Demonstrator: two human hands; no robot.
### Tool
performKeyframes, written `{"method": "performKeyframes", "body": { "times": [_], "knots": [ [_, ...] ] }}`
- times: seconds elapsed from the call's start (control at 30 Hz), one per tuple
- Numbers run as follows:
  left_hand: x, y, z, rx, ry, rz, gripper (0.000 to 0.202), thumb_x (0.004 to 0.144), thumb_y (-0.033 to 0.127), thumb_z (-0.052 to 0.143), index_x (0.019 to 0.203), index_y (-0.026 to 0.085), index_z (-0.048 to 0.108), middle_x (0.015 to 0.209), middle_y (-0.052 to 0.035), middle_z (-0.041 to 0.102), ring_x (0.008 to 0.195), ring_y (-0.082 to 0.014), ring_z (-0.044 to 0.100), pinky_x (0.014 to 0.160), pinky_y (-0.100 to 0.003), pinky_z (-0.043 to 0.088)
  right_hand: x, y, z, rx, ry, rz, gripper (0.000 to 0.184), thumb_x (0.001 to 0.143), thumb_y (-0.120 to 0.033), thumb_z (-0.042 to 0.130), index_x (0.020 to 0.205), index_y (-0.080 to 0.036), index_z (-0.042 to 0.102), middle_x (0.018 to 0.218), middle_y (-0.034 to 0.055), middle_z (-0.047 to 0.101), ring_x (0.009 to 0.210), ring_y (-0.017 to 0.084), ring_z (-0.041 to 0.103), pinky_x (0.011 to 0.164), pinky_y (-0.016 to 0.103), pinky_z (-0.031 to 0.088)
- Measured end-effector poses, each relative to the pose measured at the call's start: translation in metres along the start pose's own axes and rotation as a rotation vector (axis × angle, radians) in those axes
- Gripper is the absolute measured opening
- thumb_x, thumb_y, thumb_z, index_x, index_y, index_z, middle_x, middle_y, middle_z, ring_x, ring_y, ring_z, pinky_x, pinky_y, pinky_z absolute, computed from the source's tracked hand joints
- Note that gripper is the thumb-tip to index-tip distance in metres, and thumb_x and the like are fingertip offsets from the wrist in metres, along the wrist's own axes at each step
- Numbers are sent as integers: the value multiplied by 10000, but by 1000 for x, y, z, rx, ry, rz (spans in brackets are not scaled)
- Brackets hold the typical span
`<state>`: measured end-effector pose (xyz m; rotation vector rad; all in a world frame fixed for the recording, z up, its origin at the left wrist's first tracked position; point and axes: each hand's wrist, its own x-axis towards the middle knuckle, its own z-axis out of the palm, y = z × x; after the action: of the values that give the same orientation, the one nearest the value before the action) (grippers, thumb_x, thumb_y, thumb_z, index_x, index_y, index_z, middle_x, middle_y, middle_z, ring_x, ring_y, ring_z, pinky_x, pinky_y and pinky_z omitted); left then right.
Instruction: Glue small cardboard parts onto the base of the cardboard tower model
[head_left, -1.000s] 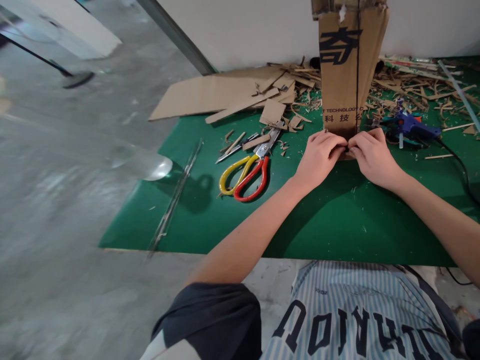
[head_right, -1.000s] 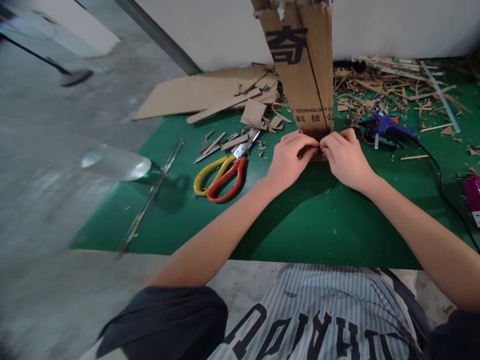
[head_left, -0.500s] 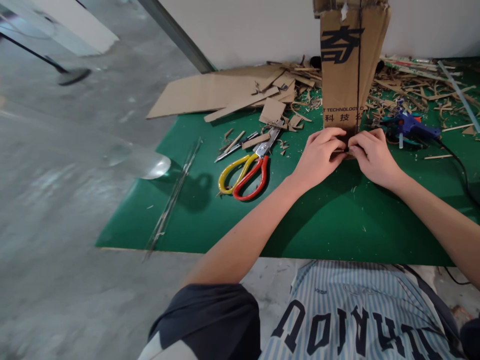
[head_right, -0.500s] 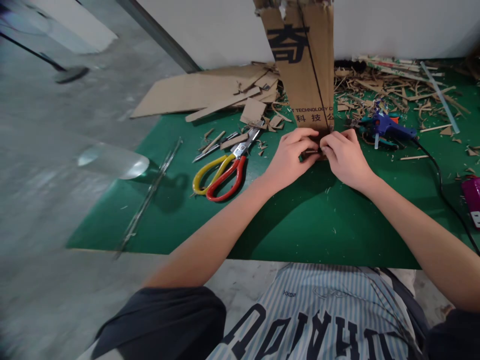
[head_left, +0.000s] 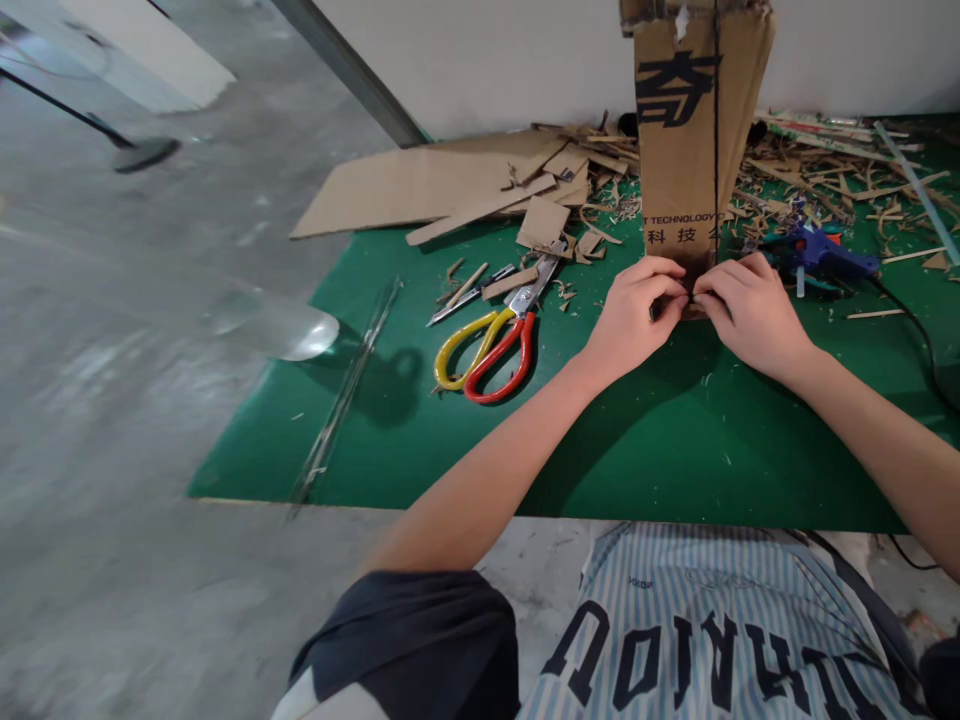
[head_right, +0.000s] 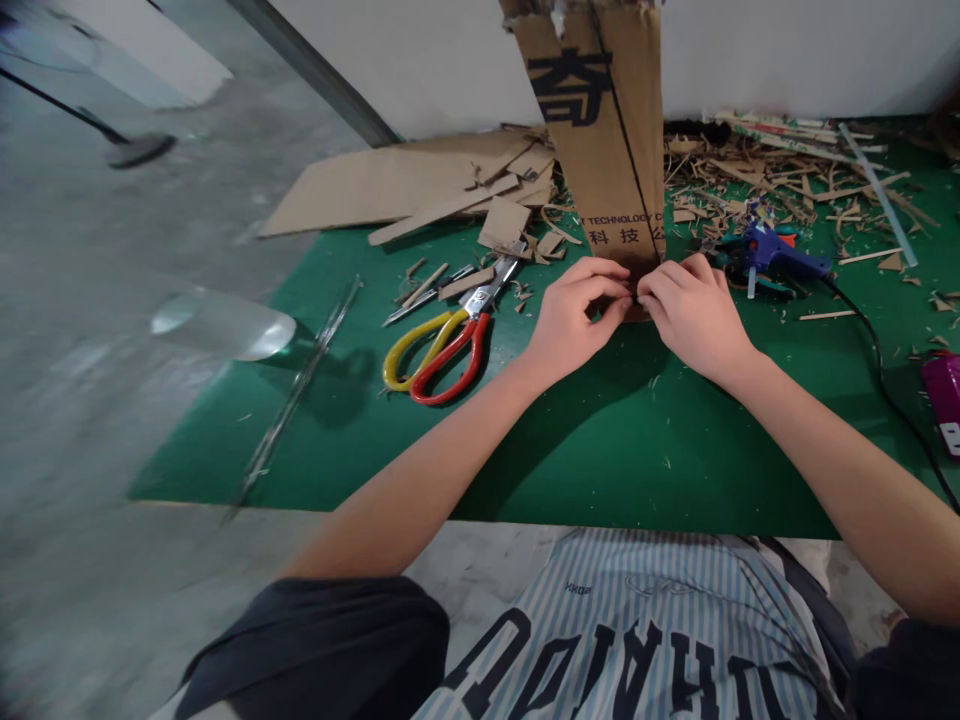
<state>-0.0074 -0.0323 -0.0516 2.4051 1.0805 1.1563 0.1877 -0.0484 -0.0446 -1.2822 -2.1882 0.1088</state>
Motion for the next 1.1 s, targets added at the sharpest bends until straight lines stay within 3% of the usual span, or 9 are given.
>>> {"method": "performKeyframes", "body": {
  "times": [0.1,0.23,0.47,0.7,0.87,1.1],
  "knots": [
    [-1,-1,-1,-2,14,5,130,948,102,599,875,193,656,1174,-81,700,1112,-201,677,993,-385,569,-1,-4,-8,-113,-21,-67,257,1007,-249,456,999,-264,713,1037,104,709,1127,346,522,1039,617,375],
    [-2,-1,1,65,28,-4,130,912,83,579,857,195,618,1182,-94,687,1139,-226,641,1017,-410,541,2,-14,-20,-139,-63,-127,351,1013,-168,396,954,-286,721,958,83,669,1113,313,516,1141,666,304],
    [-3,0,6,145,46,-50,146,894,82,534,846,215,576,1137,-75,716,1143,-246,614,1016,-437,503,4,-26,-30,-146,-140,-188,423,997,-107,356,919,-280,734,836,74,596,1044,285,539,1183,675,308],
    [4,0,11,242,47,-111,138,918,108,563,829,213,574,1102,-63,731,1118,-249,615,930,-418,460,-1,-26,-23,-422,-210,-381,394,945,-32,409,927,-232,747,884,103,656,1013,287,505,1074,541,416],
    [6,3,16,264,77,-129,138,940,126,553,839,211,593,1081,-57,741,1105,-249,617,890,-405,447,-1,-22,-22,-533,-174,-473,307,916,-11,480,920,-182,734,894,100,677,974,271,477,1019,448,404],
    [3,-8,15,207,99,-85,137,991,168,519,916,211,625,1077,-62,741,1099,-234,628,948,-400,479,-2,-17,-24,-477,-106,-448,272,919,-51,514,949,-223,722,926,74,682,971,260,480,1015,446,381]
  ]
}}
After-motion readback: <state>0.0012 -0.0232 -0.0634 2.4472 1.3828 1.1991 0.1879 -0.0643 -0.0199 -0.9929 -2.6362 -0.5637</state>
